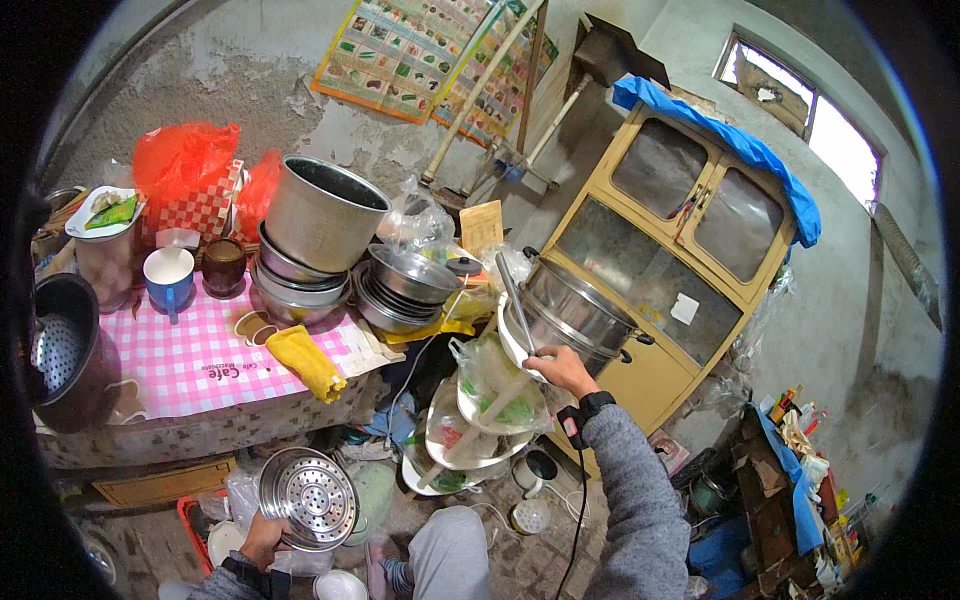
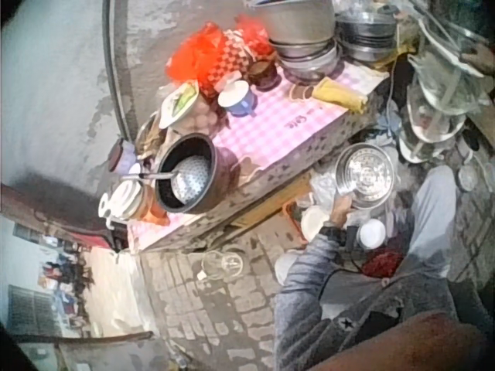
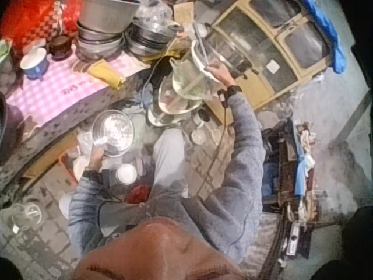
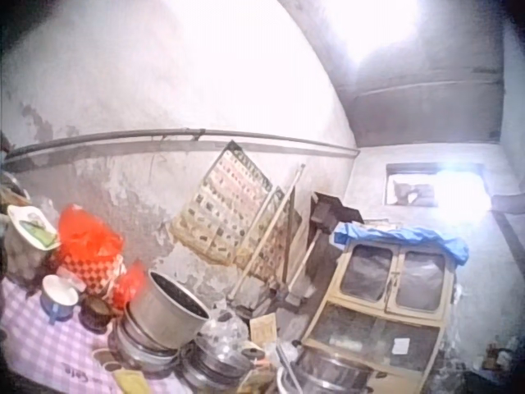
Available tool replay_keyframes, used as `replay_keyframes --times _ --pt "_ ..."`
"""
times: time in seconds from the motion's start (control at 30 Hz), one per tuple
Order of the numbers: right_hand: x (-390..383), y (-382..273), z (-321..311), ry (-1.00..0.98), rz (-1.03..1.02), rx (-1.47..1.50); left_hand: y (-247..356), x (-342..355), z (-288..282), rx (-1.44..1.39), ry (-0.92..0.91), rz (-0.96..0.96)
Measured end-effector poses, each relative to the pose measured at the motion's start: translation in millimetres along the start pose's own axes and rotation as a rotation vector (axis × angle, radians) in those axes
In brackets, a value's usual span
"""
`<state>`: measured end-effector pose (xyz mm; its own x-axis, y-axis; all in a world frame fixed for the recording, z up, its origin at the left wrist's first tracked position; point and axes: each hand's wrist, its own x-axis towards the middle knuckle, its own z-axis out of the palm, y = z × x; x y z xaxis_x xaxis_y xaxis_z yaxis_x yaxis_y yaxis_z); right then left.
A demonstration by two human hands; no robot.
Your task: The person sits on the floor and wipes various kitchen items with a yellow cloth, including a steamer insert, a ladle, a blue mug, a small bowl, and a metal bowl. They place the items on a table covered with a pink and white checkered cloth and stack them with other kitchenware.
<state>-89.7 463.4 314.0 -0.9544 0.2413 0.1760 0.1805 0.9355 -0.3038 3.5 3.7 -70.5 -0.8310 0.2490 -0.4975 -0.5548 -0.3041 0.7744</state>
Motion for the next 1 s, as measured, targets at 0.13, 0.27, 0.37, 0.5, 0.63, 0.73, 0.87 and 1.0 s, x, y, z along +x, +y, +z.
replay_keyframes --times 0.13,0.27,0.37,0.5,0.63,0.73,0.87,1.0 --pt "-2.5 13.1 7.4 0.026 0.012 -0.018 -5.9 3.0 3.0 -0.07 0.027 0.016" --pt "-7.2 12.7 4.6 0.016 0.022 -0.001 -1.8 5.5 11.9 -0.059 0.057 -0.007" --pt "-6.9 5.6 -0.5 0.025 -0.001 0.034 1.3 3.8 19.3 -0.082 0.071 0.026" --pt "0.4 -7.2 -3.5 0.028 -0.049 0.054 0.3 5.6 23.6 -0.093 0.08 0.026" --pt "12.7 -27.3 -2.9 -0.007 -0.081 0.128 -8.6 14.8 16.1 -0.091 -0.006 0.034" --pt "21.6 -50.5 -1.1 -0.044 -0.113 0.216 -17.9 21.6 10.1 -0.067 0.006 0.032" --pt "41.6 -90.9 3.1 -0.14 -0.031 0.374 -20.5 23.3 8.8 -0.051 0.031 0.053" --pt "75.9 -130.3 11.2 -0.132 -0.018 0.546 -21.6 19.8 1.0 -0.008 -0.051 0.115"
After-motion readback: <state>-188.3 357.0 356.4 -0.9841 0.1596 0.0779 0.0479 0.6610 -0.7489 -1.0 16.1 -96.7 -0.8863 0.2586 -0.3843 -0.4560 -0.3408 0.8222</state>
